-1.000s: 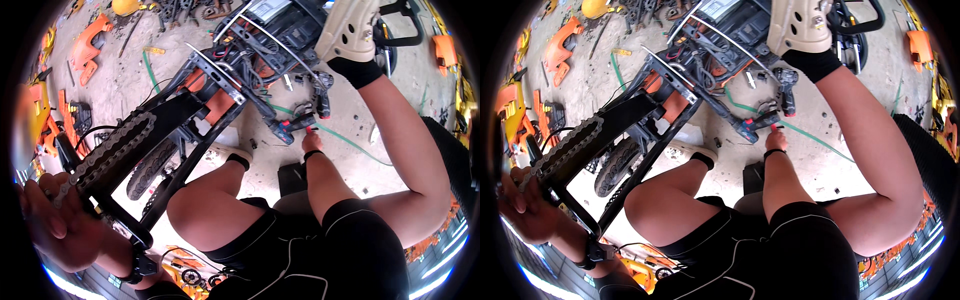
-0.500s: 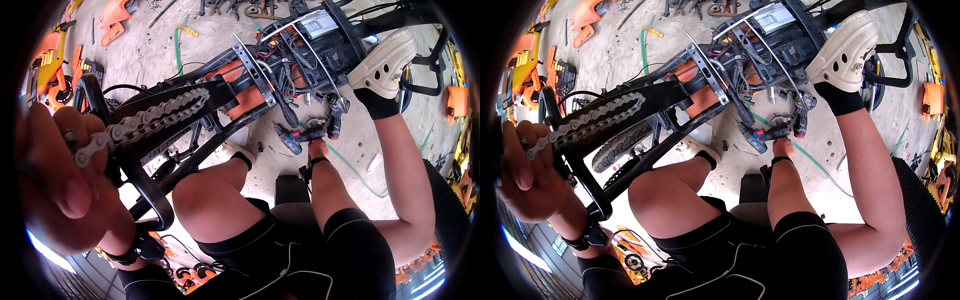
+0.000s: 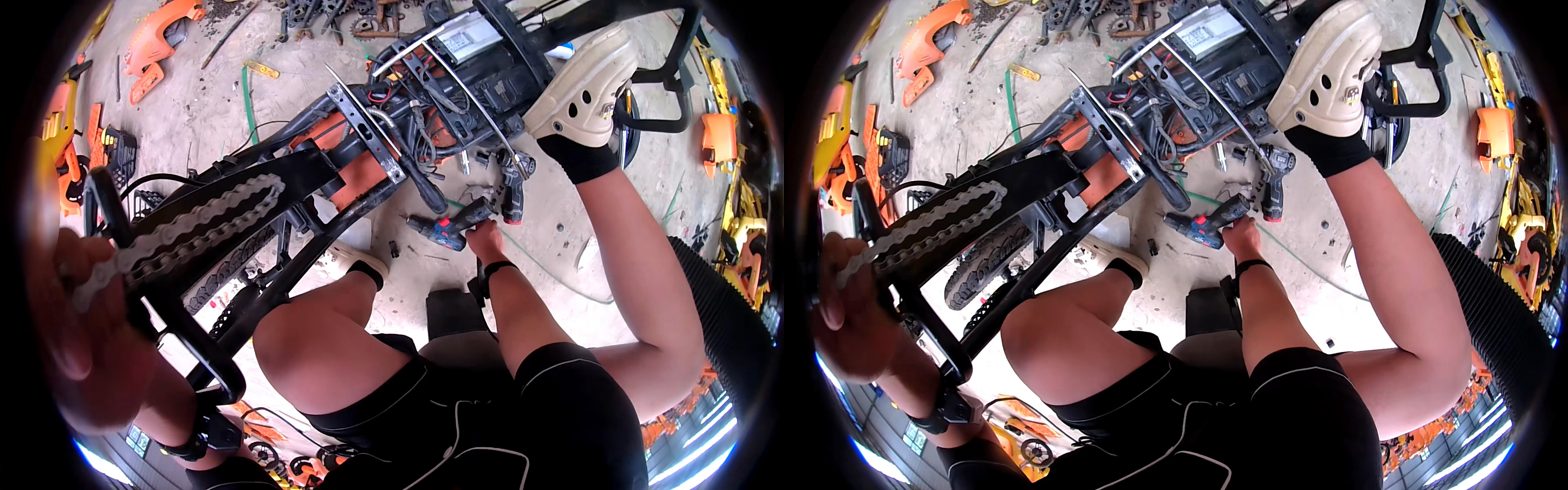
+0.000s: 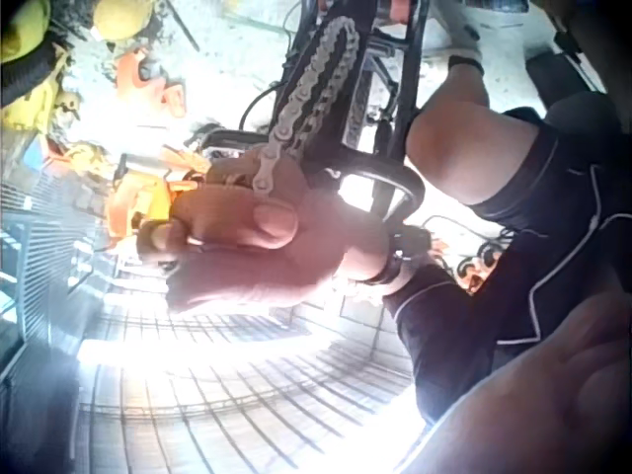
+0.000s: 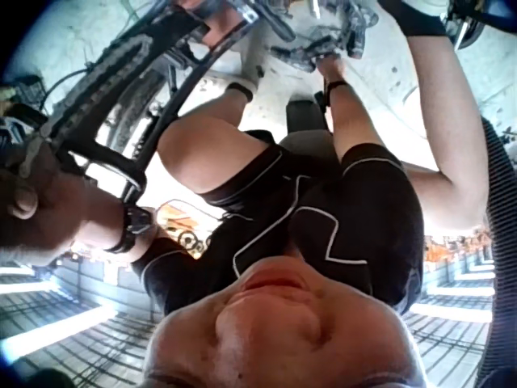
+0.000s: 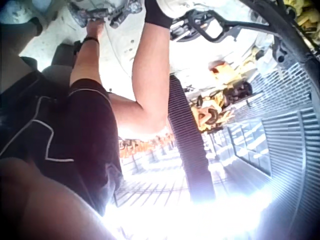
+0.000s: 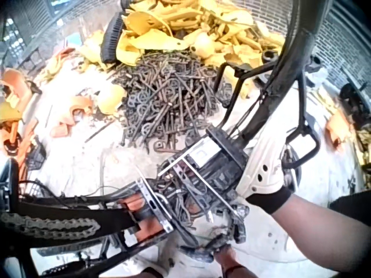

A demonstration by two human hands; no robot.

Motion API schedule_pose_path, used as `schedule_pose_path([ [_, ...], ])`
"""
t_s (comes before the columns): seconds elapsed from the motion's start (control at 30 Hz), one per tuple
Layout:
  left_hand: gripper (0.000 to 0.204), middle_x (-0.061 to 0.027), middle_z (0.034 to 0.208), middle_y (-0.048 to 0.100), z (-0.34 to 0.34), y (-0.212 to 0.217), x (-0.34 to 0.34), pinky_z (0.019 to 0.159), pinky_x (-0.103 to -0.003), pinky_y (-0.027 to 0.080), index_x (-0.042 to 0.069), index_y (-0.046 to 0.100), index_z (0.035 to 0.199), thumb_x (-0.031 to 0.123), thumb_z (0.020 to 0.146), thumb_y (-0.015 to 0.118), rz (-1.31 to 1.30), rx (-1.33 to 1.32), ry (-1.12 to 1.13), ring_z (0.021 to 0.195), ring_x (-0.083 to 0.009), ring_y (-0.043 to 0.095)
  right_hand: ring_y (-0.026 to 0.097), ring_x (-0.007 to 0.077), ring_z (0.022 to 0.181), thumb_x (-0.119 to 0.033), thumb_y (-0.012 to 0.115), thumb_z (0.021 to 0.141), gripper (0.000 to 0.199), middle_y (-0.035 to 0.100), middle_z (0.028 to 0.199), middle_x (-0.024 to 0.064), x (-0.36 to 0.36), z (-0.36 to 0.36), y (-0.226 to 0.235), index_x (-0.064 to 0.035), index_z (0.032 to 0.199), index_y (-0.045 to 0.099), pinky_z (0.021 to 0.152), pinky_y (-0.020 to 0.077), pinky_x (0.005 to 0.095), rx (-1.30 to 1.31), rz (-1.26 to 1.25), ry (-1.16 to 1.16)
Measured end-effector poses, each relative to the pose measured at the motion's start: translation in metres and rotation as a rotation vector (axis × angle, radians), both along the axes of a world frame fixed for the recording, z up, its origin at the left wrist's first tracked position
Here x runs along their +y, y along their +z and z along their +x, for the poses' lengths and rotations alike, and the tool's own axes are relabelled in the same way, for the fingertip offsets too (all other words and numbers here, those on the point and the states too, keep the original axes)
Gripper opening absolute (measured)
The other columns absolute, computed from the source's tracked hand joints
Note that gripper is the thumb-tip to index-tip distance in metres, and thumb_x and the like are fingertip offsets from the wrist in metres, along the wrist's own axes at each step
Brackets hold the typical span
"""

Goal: The person uses a hammer and pliers to detach a component from a black metal bicycle frame while sitting on the floor.

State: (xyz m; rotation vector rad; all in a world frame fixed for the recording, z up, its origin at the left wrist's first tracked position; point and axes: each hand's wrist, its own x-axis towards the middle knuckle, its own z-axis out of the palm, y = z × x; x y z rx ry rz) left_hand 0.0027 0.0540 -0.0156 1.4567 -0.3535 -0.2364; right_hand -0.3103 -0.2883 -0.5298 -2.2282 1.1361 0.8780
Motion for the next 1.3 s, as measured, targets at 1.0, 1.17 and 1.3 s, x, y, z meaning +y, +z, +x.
schedule_pose_path([
  [1.0, 0.028, -0.0052, 0.077, 0.069, -0.008, 0.011, -0.047, 0.069, -0.028, 0.05, 0.003, 0.066, 0.099, 0.023, 0.084, 0.081, 0.124, -0.249, -0.086, 0.074, -0.0094, 0.062, 0.066, 0.0437, 0.104, -0.017, 0.055, 0.088, 0.039, 0.067, 0.11, 0.0288, 0.077, 0.07, 0.145, 0.0065, 0.118, 0.049, 0.09, 0.0528, 0.0503, 0.105, -0.094, 0.694],
  [1.17, 0.031, -0.005, 0.081, 0.07, -0.004, 0.006, -0.048, 0.07, -0.027, 0.05, 0.0, 0.067, 0.095, 0.025, 0.083, 0.082, -0.013, -0.231, -0.148, 0.076, -0.0088, 0.061, 0.07, 0.0331, 0.095, -0.017, 0.059, 0.082, 0.032, 0.073, 0.101, 0.0117, 0.096, 0.126, 0.261, -0.0136, 0.112, 0.068, 0.078, 0.0548, 0.0458, 0.208, 0.036, 1.585],
  [1.3, 0.029, -0.0025, 0.08, 0.069, -0.008, 0.014, -0.061, 0.07, -0.026, 0.049, 0.003, 0.068, 0.09, 0.026, 0.082, 0.083, 0.02, -0.226, -0.236, 0.076, -0.0077, 0.06, 0.07, 0.0329, 0.094, -0.013, 0.058, 0.082, 0.03, 0.072, 0.098, 0.0088, 0.122, 0.146, 0.423, -0.0174, 0.11, 0.069, 0.076, 0.0545, 0.0459, 0.341, -0.024, 1.677],
])
